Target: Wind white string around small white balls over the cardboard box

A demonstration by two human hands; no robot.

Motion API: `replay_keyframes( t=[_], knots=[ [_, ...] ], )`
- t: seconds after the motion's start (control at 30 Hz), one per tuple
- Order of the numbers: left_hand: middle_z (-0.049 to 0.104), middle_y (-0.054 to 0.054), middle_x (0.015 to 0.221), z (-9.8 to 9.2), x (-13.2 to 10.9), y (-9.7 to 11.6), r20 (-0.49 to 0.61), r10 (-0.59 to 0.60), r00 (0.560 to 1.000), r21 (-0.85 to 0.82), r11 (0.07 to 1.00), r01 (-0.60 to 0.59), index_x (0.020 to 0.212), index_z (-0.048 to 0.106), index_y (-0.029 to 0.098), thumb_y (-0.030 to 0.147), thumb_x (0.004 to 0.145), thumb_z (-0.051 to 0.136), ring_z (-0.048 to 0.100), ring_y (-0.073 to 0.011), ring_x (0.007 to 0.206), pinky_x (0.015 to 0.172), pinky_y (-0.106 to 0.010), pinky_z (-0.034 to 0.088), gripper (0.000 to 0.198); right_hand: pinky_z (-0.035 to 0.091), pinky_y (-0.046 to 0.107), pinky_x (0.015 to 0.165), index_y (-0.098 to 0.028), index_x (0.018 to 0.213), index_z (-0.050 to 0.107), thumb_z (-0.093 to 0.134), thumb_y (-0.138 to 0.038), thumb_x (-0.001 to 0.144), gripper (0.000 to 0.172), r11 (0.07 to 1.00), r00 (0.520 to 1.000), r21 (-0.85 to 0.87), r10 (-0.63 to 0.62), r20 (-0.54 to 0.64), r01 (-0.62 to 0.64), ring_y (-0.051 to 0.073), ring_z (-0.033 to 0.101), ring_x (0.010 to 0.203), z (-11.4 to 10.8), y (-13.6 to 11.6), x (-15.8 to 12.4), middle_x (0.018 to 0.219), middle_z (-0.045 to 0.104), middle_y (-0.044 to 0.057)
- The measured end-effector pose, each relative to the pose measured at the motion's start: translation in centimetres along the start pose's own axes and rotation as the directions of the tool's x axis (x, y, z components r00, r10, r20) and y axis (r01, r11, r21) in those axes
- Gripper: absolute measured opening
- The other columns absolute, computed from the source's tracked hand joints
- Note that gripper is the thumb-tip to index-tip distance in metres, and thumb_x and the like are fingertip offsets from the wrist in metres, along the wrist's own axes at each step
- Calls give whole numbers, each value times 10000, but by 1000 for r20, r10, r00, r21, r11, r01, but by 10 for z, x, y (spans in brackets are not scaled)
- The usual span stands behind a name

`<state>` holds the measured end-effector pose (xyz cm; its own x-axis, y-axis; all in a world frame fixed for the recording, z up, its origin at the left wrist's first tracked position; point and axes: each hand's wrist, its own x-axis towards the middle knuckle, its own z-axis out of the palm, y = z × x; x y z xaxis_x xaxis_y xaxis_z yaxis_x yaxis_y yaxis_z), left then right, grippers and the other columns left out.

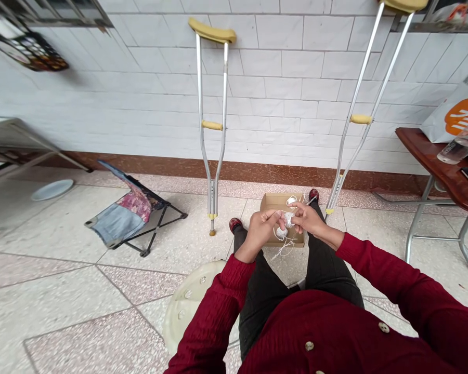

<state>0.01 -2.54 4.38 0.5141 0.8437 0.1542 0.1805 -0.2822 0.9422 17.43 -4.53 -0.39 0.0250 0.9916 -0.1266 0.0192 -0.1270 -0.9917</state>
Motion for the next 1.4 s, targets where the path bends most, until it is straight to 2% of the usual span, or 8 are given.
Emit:
replay_keyframes(
  t=[0.13, 0.3, 0.53, 0.7, 1.0, 1.13, 1.23, 1.4],
  knots=[
    [674, -8, 622, 12, -13, -5, 53, -13, 999, 68, 998, 10, 655, 642, 161, 359, 924, 441, 619, -152, 632, 701, -257, 466, 390, 434, 184, 357, -162, 946, 661, 634, -174, 660, 287, 996, 992, -24, -83, -95, 81, 95, 548, 390, -4, 0, 12, 544, 585, -56],
    [695, -23, 762, 22, -34, -21, 167, -8, 986, 100, 995, -9, 703, 664, 161, 410, 947, 388, 620, -160, 745, 749, -246, 451, 445, 478, 189, 396, -138, 896, 669, 670, -184, 671, 230, 957, 948, 262, -35, -317, 123, 91, 554, 416, -22, -35, 32, 548, 624, -23],
    [687, -34, 771, 29, -50, -104, 142, -74, 987, 277, 960, 32, 739, 713, 168, 425, 900, 450, 612, -189, 788, 769, -274, 456, 401, 485, 172, 419, -141, 947, 666, 707, -187, 690, 264, 897, 899, 278, -228, -374, 343, 69, 561, 458, -54, -124, 37, 668, 686, 5],
    [730, -33, 847, 3, -23, -147, 104, -152, 983, 279, 953, 118, 873, 730, 162, 408, 873, 478, 644, -210, 828, 784, -292, 485, 352, 484, 171, 459, -157, 1012, 645, 705, -236, 728, 301, 861, 839, 174, -390, -381, 479, 57, 559, 498, -74, -172, 26, 734, 686, -4],
    [742, -71, 925, -41, 26, -156, 93, -249, 964, 620, 772, 139, 903, 737, 205, 200, 836, 552, 668, -237, 929, 885, -325, 463, 196, 462, 174, 467, -208, 997, 630, 682, -312, 786, 241, 769, 729, 77, -562, -391, 634, 74, 580, 559, -97, -227, -8, 749, 648, -13],
    [701, -81, 1119, -31, 43, -127, 53, -223, 973, 558, 815, 156, 1152, 655, 214, 162, 804, 588, 636, -236, 1060, 940, -338, 455, 358, 449, 181, 444, -200, 1030, 646, 689, -329, 763, 300, 793, 762, 33, -572, -302, 608, 72, 556, 532, -75, -220, -7, 759, 660, -2],
    [649, -103, 1226, -20, 59, -67, -77, 29, 997, 154, 988, -17, 1255, 576, 180, 305, 896, 517, 588, -223, 1152, 1001, -359, 431, 384, 451, 186, 447, -180, 1056, 659, 699, -302, 730, 351, 845, 828, -19, -529, -188, 535, 79, 564, 535, -51, -198, 4, 716, 651, -1],
    [701, -85, 1100, 8, 59, 31, -161, 159, 974, -279, 939, -199, 1099, 654, 174, 476, 885, 549, 609, -230, 1102, 1008, -369, 421, 385, 461, 193, 472, -156, 1018, 682, 691, -211, 677, 346, 883, 879, -120, -465, -108, 453, 105, 593, 572, -24, -162, 23, 671, 647, -5]
  ],
)
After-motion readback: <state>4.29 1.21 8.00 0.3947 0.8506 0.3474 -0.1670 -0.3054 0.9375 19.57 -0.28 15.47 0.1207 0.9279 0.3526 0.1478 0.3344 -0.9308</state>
